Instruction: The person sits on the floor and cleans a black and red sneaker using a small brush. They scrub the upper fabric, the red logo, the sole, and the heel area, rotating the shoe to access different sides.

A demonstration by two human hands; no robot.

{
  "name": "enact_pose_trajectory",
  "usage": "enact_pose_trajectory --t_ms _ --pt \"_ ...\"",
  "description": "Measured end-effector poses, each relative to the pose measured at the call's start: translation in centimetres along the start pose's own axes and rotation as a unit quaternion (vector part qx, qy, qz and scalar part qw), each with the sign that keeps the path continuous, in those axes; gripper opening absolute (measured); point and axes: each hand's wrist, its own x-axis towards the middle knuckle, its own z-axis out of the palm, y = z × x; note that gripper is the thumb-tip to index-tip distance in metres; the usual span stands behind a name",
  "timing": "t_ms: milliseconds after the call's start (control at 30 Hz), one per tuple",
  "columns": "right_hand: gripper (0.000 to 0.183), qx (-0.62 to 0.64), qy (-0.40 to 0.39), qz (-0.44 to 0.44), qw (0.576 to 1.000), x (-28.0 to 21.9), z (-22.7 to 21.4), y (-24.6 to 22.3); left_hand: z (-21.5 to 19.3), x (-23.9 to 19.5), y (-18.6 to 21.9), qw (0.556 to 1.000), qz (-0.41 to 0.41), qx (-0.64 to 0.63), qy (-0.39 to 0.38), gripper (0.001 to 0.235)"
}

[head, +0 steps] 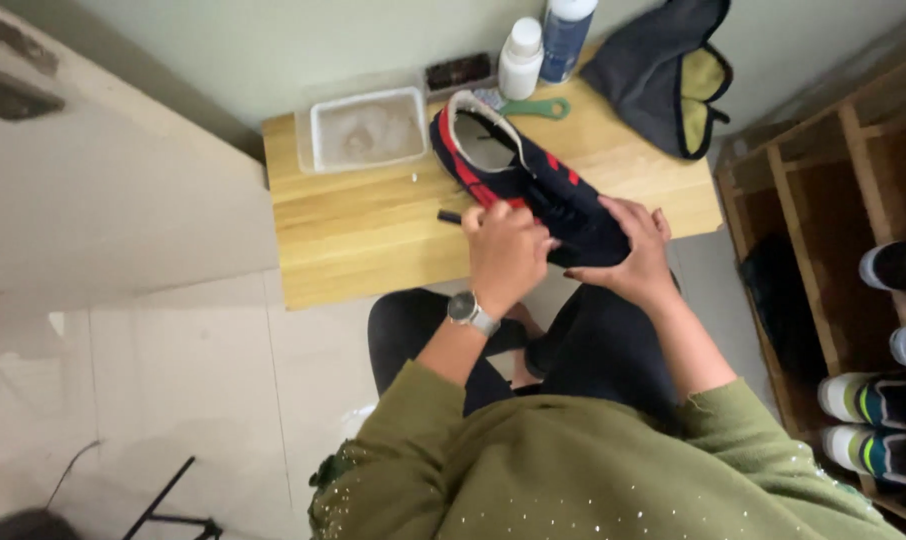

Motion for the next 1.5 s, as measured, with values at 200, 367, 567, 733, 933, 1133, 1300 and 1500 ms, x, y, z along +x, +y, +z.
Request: enact_pose_trajectory --t_ms 200,367,567,733,933,1133,1300,1500 --pt "0.114 0.021 -0.017 0.015 1.0 0.1 -0.5 -0.7 -0.3 0.4 1.3 0.999 -0.026 0.025 -0.031 0.01" --pt "0.114 0.023 -0.013 0.021 0.999 -0.4 0.0 0.0 0.0 0.6 2.6 0.999 -0.03 0.034 -0.018 0.006" --pt "0.114 0.015 -0.01 0.014 1.0 -0.4 -0.1 -0.2 0.9 1.8 3.2 0.999 -0.013 0.038 -0.009 0.01" --pt "0.112 0.019 -0.009 0.012 1.0 -0.3 -0.4 -0.2 0.1 2.4 3.5 0.997 -0.021 0.061 -0.03 0.019" --pt "0.108 0.021 -0.003 0.009 1.0 -0.3 -0.3 0.1 0.4 2.3 4.1 0.999 -0.009 0.049 -0.022 0.015" --pt "0.109 0.017 -0.002 0.006 1.0 -0.2 -0.3 0.1 0.7 2.7 4.0 0.999 -0.008 0.047 -0.004 0.015" --pt "0.113 0.005 -0.009 0.013 1.0 -0.4 0.0 0.6 0.9 2.0 4.1 0.999 0.01 0.02 -0.032 0.011" --pt "0.114 0.026 -0.025 0.022 0.999 0.1 -0.4 0.3 -0.9 2.9 3.9 0.998 0.017 0.032 -0.054 0.013"
